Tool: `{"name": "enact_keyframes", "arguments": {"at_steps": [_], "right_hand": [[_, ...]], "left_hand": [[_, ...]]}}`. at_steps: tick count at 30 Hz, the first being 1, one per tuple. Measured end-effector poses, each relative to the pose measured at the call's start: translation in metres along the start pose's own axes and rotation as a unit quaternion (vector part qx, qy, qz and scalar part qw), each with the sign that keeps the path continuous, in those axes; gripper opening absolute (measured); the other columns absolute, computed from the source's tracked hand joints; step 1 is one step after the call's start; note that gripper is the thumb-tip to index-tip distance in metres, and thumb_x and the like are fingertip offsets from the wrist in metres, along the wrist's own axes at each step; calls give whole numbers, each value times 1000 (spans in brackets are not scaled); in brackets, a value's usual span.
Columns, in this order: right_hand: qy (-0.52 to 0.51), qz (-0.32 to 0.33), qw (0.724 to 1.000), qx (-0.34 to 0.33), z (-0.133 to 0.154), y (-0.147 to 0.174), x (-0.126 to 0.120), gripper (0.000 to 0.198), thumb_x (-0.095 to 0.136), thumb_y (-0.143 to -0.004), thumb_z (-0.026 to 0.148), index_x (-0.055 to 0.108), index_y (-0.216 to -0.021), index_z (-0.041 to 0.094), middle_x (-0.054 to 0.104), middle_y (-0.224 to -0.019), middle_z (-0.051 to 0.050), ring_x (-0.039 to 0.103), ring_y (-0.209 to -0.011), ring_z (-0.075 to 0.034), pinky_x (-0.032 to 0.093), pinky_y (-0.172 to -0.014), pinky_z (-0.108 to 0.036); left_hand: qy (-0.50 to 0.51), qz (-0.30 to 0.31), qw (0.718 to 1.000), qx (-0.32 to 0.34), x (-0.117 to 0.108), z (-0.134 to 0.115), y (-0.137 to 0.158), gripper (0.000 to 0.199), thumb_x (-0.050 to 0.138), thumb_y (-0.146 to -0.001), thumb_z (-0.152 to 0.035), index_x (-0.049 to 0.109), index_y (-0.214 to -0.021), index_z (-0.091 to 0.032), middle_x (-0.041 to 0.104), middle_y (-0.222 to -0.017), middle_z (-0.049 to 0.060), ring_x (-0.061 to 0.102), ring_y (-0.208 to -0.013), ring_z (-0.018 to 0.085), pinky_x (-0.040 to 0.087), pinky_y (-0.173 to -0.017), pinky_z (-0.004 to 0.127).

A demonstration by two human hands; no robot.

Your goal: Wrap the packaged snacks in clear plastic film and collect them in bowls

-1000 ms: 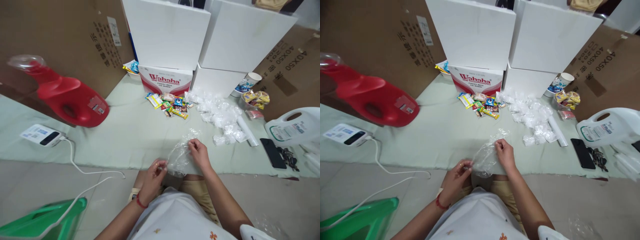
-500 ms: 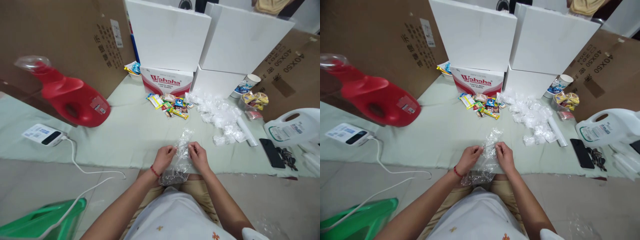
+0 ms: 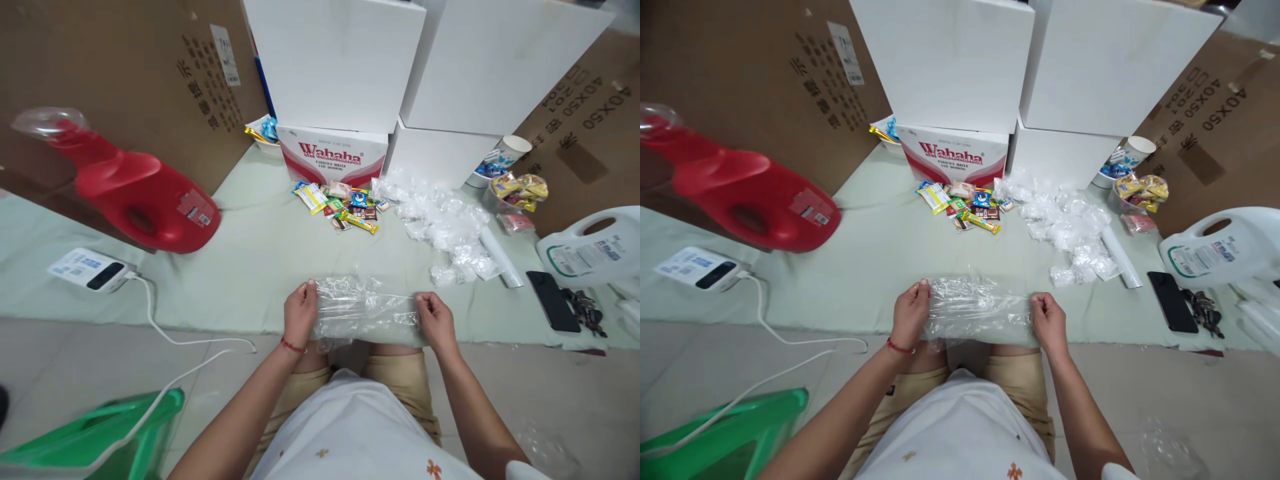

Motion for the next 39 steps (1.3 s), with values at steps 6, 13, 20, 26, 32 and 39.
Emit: {"name": "enact_keyframes", "arguments": {"at_steps": [6, 13, 20, 26, 32, 39], "right_hand": [[144, 88, 957, -235, 32, 4, -15, 62, 77, -81, 58, 66, -133, 27, 62, -137, -14, 55, -127, -36, 48, -104, -53], [77, 141, 939, -305, 66, -10, 28, 18, 66, -94, 42, 78, -100, 30, 70, -122, -9, 54, -122, -33, 44, -107, -56], [-40, 73, 988, -129, 52, -52, 37, 33, 62, -90, 53, 69, -83, 22, 64, -81, -3, 57, -75, -19, 47, -72, -33], [-30, 94, 987, -130, 56, -47, 46, 29, 62, -91, 50, 69, -83, 22, 64, -78, -3, 56, -72, -18, 44, -69, -31], [-37, 88, 993, -74, 38, -56, 36, 36, 61, -90, 56, 67, -86, 21, 54, -62, 2, 49, -60, -16, 39, -60, -28], [-25, 55, 998, -5, 10, -84, 24, 36, 61, -86, 56, 64, -80, 21, 58, -61, 2, 47, -54, -15, 37, -56, -28]], "left_hand": [[-34, 49, 998, -20, 5, 7, 7, 52, 43, -96, -61, 53, -62, -23, 51, -56, -1, 46, -59, 17, 31, -60, 29], [-62, 56, 996, 8, 5, 7, 9, 53, 38, -99, -59, 47, -61, -23, 47, -56, -1, 46, -58, 17, 32, -60, 29], [-162, -95, 972, 144, -25, -25, 28, 57, 61, -89, -63, 62, -124, -18, 67, -116, 17, 61, -116, 34, 45, -102, 48], [-200, -28, 943, 265, 20, -62, 23, 96, 77, -73, -73, 52, -146, -16, 49, -154, 25, 34, -151, 44, 19, -123, 57], [-220, 68, 970, 73, 51, -19, -45, 32, 51, -96, -45, 68, -84, -21, 66, -72, 7, 62, -76, 25, 39, -71, 32], [-165, -8, 986, 39, 14, -1, -65, 40, 44, -98, -46, 49, -66, -24, 44, -58, -2, 44, -59, 17, 31, -63, 30]]}}
Point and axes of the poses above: each hand's wrist, its own y-axis away from the middle knuckle, its own x-axis out of the palm, z = x × y, the point moved 4 cm from there along -y, towards the middle knuckle
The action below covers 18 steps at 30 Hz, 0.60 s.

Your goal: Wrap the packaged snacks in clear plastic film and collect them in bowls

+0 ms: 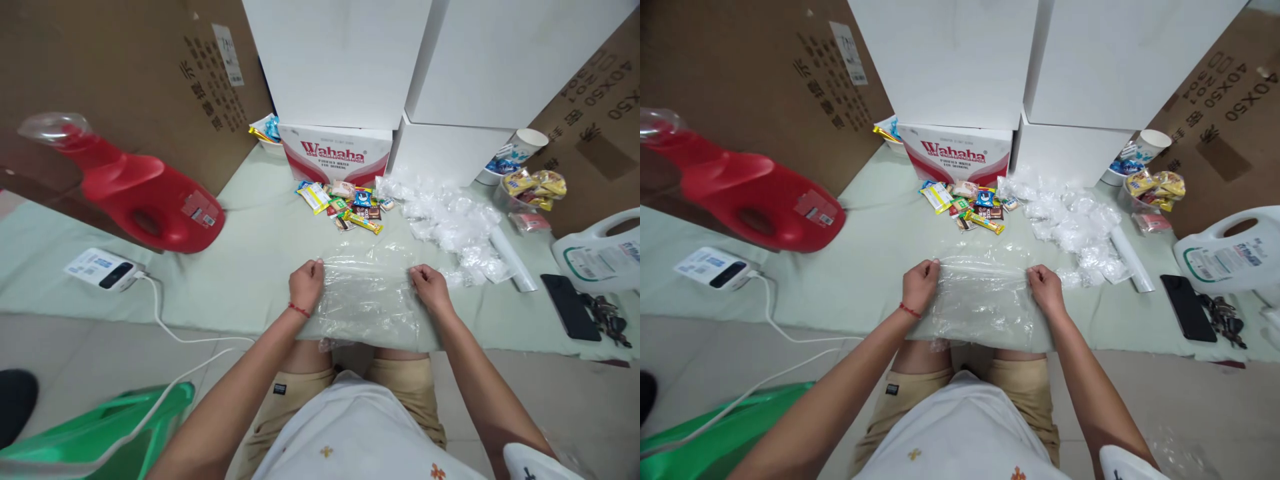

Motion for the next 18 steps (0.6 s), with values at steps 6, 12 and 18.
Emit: {"name": "enact_keyframes", "arguments": {"at_steps": [6, 12, 18], "right_hand": [[47, 16, 999, -5, 6, -9, 7, 36, 60, -87, 55, 62, -76, 21, 57, -60, 3, 47, -55, -14, 37, -57, -26], [26, 0, 1000, 13, 23, -3, 6, 47, 56, -88, 65, 67, -100, 21, 68, -75, -1, 50, -60, -15, 38, -57, -26], [-6, 111, 993, 50, 11, 33, 0, 70, 80, -68, 57, 63, -123, 18, 58, -67, 5, 50, -60, -14, 38, -58, -26]], "left_hand": [[-72, -192, 971, 121, -32, -25, 11, 26, 54, -95, -35, 61, -113, -18, 63, -113, 15, 56, -110, 30, 43, -100, 46], [-206, 113, 939, 249, 15, -51, 19, 37, 41, -105, -39, 66, -126, -23, 68, -138, 12, 55, -135, 29, 33, -117, 56], [-272, 149, 922, 233, 24, -17, 24, 54, 30, -108, -44, 42, -158, -28, 36, -169, 10, 34, -156, 29, 13, -124, 72]]}}
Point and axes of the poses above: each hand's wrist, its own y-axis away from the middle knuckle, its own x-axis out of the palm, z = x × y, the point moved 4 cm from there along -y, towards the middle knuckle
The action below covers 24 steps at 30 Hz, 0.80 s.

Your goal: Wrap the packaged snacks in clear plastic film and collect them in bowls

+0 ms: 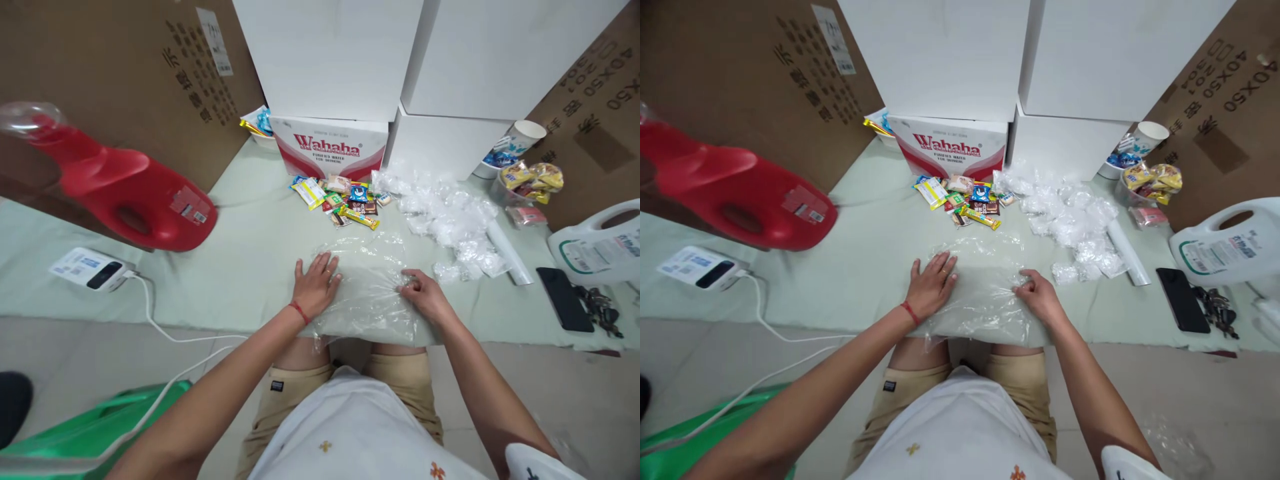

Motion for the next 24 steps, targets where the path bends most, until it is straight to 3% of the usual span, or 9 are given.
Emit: {"name": "enact_keyframes", "arguments": {"at_steps": [3, 5, 7, 9, 11, 13, 17, 20, 24], "right_hand": [[11, -20, 1000, 5, -15, 7, -23, 56, 74, -73, 58, 67, -111, 17, 56, -66, 4, 49, -59, -14, 37, -58, -27], [85, -47, 995, 9, -18, 10, -42, 48, 70, -77, 58, 70, -104, 18, 60, -68, 1, 52, -62, -16, 40, -60, -29], [204, -121, 971, -20, -6, 17, -55, 40, 64, -84, 54, 72, -103, 19, 67, -77, -4, 58, -68, -20, 45, -65, -32], [301, -174, 931, -109, 19, 29, -47, 36, 57, -93, 49, 73, -110, 20, 72, -93, -9, 64, -80, -24, 50, -74, -37], [342, -103, 900, -250, 44, 45, -7, 38, 51, -101, 45, 71, -124, 22, 74, -111, -12, 67, -99, -28, 53, -88, -42], [356, 78, 849, -382, 56, 65, 52, 42, 54, -103, 44, 66, -137, 23, 69, -135, -12, 59, -128, -29, 45, -111, -47], [375, 291, 754, -453, 39, 96, 137, 63, 61, -101, 44, 47, -157, 18, 41, -166, -10, 29, -158, -27, 18, -132, -47], [360, 380, 725, -449, 23, 111, 153, 62, 59, -102, 40, 45, -158, 17, 40, -166, -9, 24, -160, -23, 7, -133, -44], [315, 427, 744, -407, 29, 120, 138, 44, 64, -100, 36, 65, -140, 18, 64, -146, -10, 39, -153, -24, 6, -133, -45]], "left_hand": [[-19, -5, 1000, 0, 0, 13, 5, 55, 29, -108, -45, 40, -160, -30, 32, -171, 9, 32, -157, 29, 8, -124, 74], [-25, -6, 1000, 0, 0, 19, 6, 56, 30, -107, -48, 39, -160, -32, 30, -172, 7, 30, -158, 29, 8, -124, 75], [-29, -5, 1000, 0, 1, 22, 6, 58, 29, -107, -50, 37, -161, -33, 29, -172, 7, 28, -159, 29, 8, -123, 75], [-31, -3, 1000, 1, 1, 21, 6, 59, 29, -107, -52, 36, -162, -33, 28, -172, 6, 27, -159, 29, 9, -124, 74], [-30, 5, 1000, -1, 1, 20, 6, 59, 28, -107, -52, 35, -162, -33, 27, -173, 6, 26, -160, 28, 8, -124, 73], [-23, 15, 1000, -6, -1, 20, 7, 59, 27, -107, -52, 35, -162, -32, 26, -173, 6, 25, -160, 28, 8, -124, 74], [22, 44, 998, -27, -7, 24, 1, 58, 22, -107, -51, 38, -160, -33, 27, -173, 4, 25, -160, 27, 6, -124, 76], [78, 65, 993, -63, -12, 23, -9, 57, 19, -108, -51, 45, -156, -36, 31, -171, 1, 27, -160, 26, 4, -123, 76], [88, 55, 989, -110, -16, 17, -16, 54, 27, -106, -50, 48, -153, -34, 37, -169, 3, 31, -158, 29, 6, -121, 80]]}}
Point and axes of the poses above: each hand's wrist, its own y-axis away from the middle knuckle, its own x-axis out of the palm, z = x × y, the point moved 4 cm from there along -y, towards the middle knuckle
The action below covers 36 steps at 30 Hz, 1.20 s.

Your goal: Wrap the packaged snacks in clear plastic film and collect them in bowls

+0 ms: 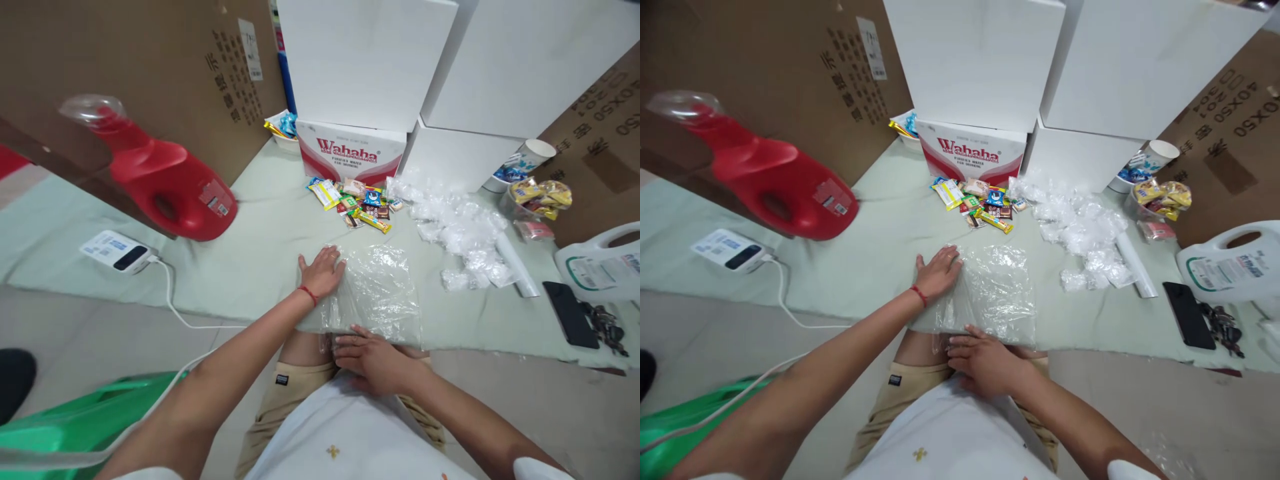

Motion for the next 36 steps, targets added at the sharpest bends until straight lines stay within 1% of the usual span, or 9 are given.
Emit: {"name": "enact_keyframes", "arguments": {"at_steps": [2, 5, 9, 13, 17, 22, 26, 31, 36], "right_hand": [[-57, 9, 998, -13, 3, 8, -17, 35, 65, -98, 37, 71, -129, 22, 74, -130, -7, 56, -140, -24, 24, -128, -43], [-131, -34, 990, 44, -19, 16, -62, 29, 57, -103, 41, 74, -120, 25, 79, -112, -3, 72, -103, -19, 52, -96, -30], [17, -235, 926, 295, -99, 9, -150, 29, 49, -103, 31, 75, -113, 23, 77, -113, -7, 70, -100, -23, 51, -88, -32], [148, -274, 839, 446, -163, -34, -211, 46, 51, -100, 33, 58, -144, 19, 60, -143, -16, 66, -115, -30, 50, -88, -35], [180, -189, 847, 463, -184, -66, -218, 49, 51, -100, 38, 55, -145, 18, 57, -145, -18, 63, -119, -30, 50, -86, -33], [184, -95, 878, 432, -191, -38, -206, 39, 61, -95, 41, 68, -129, 24, 69, -124, -12, 66, -106, -28, 48, -80, -31], [199, -135, 869, 433, -207, -29, -231, 47, 56, -98, 50, 66, -136, 24, 65, -131, -14, 66, -109, -29, 49, -83, -32], [253, -134, 868, 406, -222, -77, -254, 61, 60, -96, 41, 50, -153, 23, 47, -157, -16, 62, -122, -32, 51, -89, -36], [240, -74, 846, 470, -229, -74, -255, 55, 62, -95, 49, 61, -139, 17, 62, -138, -20, 66, -112, -32, 51, -84, -36]], "left_hand": [[-41, -18, 999, 24, 2, 0, 2, 56, 30, -106, -49, 42, -158, -33, 35, -170, 5, 30, -158, 30, 6, -121, 81], [-108, -24, 988, 106, 8, 9, 7, 59, 30, -106, -49, 33, -163, -33, 28, -172, 6, 26, -160, 31, 4, -122, 79], [-135, -25, 978, 159, 12, 26, 10, 62, 29, -106, -52, 28, -165, -32, 25, -173, 7, 25, -160, 30, 6, -124, 75], [-128, -49, 976, 166, 10, 27, 11, 61, 29, -107, -52, 30, -164, -32, 28, -172, 7, 28, -159, 28, 8, -126, 71], [-122, -57, 977, 165, 10, 24, 13, 58, 32, -106, -51, 35, -162, -34, 30, -172, 6, 29, -159, 29, 10, -127, 69], [-113, -58, 978, 167, 10, 26, 13, 58, 31, -106, -51, 37, -162, -34, 30, -172, 4, 30, -158, 28, 8, -128, 67], [-109, -61, 978, 168, 9, 27, 13, 58, 31, -106, -52, 37, -161, -36, 30, -172, 3, 29, -159, 27, 7, -129, 65], [-106, -60, 979, 164, 9, 27, 13, 58, 33, -106, -53, 39, -160, -35, 31, -171, 3, 30, -158, 27, 9, -128, 66], [-97, -66, 980, 163, 8, 25, 14, 58, 33, -106, -53, 41, -160, -35, 33, -171, 3, 32, -157, 27, 10, -129, 66]]}}
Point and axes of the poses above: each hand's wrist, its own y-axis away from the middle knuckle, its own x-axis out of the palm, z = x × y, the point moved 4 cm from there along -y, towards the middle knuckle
